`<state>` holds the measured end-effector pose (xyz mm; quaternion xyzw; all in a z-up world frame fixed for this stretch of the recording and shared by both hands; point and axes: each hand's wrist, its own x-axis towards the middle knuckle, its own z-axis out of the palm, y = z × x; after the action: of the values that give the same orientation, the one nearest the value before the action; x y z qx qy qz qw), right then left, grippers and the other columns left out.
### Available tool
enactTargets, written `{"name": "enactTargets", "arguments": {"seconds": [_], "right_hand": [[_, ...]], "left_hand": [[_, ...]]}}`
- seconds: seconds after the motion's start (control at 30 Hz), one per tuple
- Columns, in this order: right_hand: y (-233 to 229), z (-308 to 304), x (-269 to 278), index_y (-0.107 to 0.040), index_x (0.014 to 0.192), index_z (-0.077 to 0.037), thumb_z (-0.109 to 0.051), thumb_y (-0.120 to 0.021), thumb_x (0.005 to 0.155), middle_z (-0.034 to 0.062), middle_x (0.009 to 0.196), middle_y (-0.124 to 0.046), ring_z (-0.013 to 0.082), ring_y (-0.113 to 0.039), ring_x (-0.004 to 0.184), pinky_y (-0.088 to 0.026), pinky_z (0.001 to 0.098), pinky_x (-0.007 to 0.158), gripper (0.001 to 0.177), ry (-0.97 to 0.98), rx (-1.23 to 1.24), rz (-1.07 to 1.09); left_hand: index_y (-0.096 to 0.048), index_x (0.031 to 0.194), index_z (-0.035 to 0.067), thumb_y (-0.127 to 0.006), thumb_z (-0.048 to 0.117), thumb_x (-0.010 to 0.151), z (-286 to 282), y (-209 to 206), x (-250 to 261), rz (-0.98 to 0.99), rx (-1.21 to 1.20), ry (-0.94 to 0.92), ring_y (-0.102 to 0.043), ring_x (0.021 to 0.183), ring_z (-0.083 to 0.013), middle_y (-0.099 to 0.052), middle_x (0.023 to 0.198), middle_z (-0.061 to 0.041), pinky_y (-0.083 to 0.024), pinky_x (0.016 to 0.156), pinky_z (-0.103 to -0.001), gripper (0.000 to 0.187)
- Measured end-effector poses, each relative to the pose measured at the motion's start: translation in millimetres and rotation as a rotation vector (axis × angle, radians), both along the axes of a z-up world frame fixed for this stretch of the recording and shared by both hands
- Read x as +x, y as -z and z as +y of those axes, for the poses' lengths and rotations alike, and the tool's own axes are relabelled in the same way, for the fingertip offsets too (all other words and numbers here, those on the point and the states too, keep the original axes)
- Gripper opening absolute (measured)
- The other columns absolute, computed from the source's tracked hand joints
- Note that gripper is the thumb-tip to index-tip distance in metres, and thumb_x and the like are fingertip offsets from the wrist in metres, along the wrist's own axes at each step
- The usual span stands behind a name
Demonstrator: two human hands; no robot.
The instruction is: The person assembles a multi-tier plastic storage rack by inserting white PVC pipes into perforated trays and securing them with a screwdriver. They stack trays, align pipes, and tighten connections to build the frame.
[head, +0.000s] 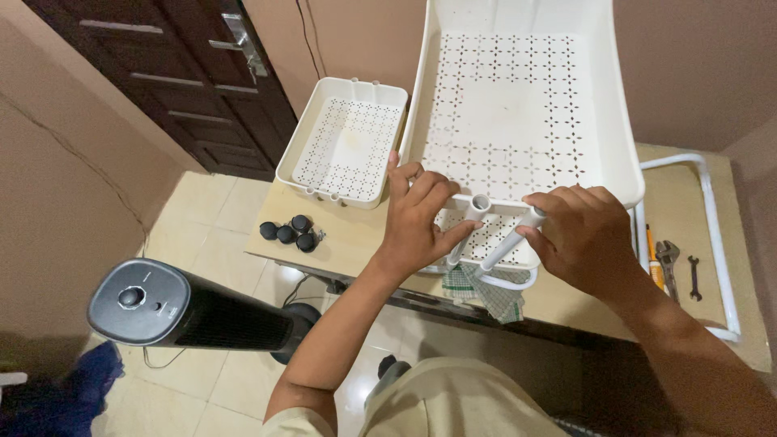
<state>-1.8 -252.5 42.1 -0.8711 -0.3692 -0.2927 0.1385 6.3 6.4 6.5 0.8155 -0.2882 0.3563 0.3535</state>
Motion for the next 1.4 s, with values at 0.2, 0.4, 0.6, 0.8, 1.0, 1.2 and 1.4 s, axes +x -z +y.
{"name": "enactTargets", "arguments": {"seconds": [0.2, 0.4, 0.6, 0.8, 1.0, 1.2, 1.4], "right_hand": [[4, 3, -1, -0.055, 0.116, -0.005, -0.024, -0.077, 0.089, 0.0091, 0.082, -0.06, 0.0292, -0.058, 0.074, -0.04, 0.0447, 0.073, 0.039, 0.02, 0.01, 0.028], [6, 0, -5, -0.057, 0.122, -0.005, -0.028, -0.077, 0.089, 0.0104, 0.092, -0.062, 0.0296, -0.059, 0.083, -0.042, 0.046, 0.081, 0.045, 0.053, -0.106, -0.017], [11, -1, -8, -0.056, 0.135, -0.004, -0.032, -0.073, 0.095, 0.0115, 0.118, -0.06, 0.0299, -0.055, 0.112, -0.041, 0.0465, 0.099, 0.052, 0.058, -0.115, -0.141], [43, 3, -4, -0.051, 0.137, -0.009, -0.03, -0.077, 0.095, 0.0104, 0.138, -0.056, 0.028, -0.047, 0.135, -0.025, 0.0533, 0.12, 0.054, 0.192, -0.041, -0.187], [96, 14, -7, -0.049, 0.14, -0.006, -0.023, -0.083, 0.097, 0.0206, 0.152, -0.036, 0.0358, -0.028, 0.145, -0.016, 0.0593, 0.125, 0.058, 0.335, 0.248, -0.373], [148, 50, -19, -0.044, 0.136, -0.008, -0.023, -0.075, 0.103, 0.0073, 0.139, -0.041, 0.0176, -0.048, 0.133, -0.047, 0.0391, 0.116, 0.048, 0.138, 0.967, 0.008], [169, 66, 5, -0.057, 0.108, -0.003, -0.018, -0.06, 0.107, -0.0016, 0.088, -0.063, 0.0053, -0.058, 0.081, -0.049, 0.0223, 0.076, 0.015, 0.011, 1.302, 0.575]], "left_hand": [[-0.068, 0.107, 0.008, -0.088, 0.033, 0.076, -1, 3, 3, -0.003, 0.011, -0.02, -0.047, 0.119, -0.0358, -0.061, 0.107, -0.005, -0.014, 0.126, -0.064, 0.044], [-0.068, 0.111, 0.007, -0.088, 0.039, 0.078, 2, 3, 4, -0.05, 0.058, -0.041, -0.047, 0.118, -0.0369, -0.06, 0.109, -0.006, -0.016, 0.126, -0.066, 0.05], [-0.068, 0.113, 0.008, -0.087, 0.042, 0.079, 3, 3, 2, -0.084, 0.08, -0.064, -0.05, 0.118, -0.0343, -0.06, 0.11, -0.006, -0.016, 0.127, -0.067, 0.052], [-0.068, 0.112, 0.009, -0.087, 0.043, 0.079, 2, 2, 1, -0.099, 0.075, -0.088, -0.05, 0.118, -0.0341, -0.059, 0.108, -0.006, -0.016, 0.127, -0.066, 0.051], [-0.069, 0.111, 0.009, -0.087, 0.043, 0.078, 0, -1, 1, -0.072, 0.084, -0.09, -0.05, 0.118, -0.0349, -0.059, 0.108, -0.006, -0.015, 0.127, -0.068, 0.051], [-0.069, 0.108, 0.008, -0.088, 0.041, 0.073, -1, -7, -1, -0.065, 0.082, -0.089, -0.053, 0.113, -0.0331, -0.06, 0.103, -0.006, -0.012, 0.123, -0.069, 0.052], [-0.069, 0.112, 0.009, -0.088, 0.036, 0.08, -2, -8, 5, -0.011, 0.123, -0.023, -0.056, 0.113, -0.0302, -0.063, 0.106, -0.004, -0.017, 0.13, -0.064, 0.046]]}}
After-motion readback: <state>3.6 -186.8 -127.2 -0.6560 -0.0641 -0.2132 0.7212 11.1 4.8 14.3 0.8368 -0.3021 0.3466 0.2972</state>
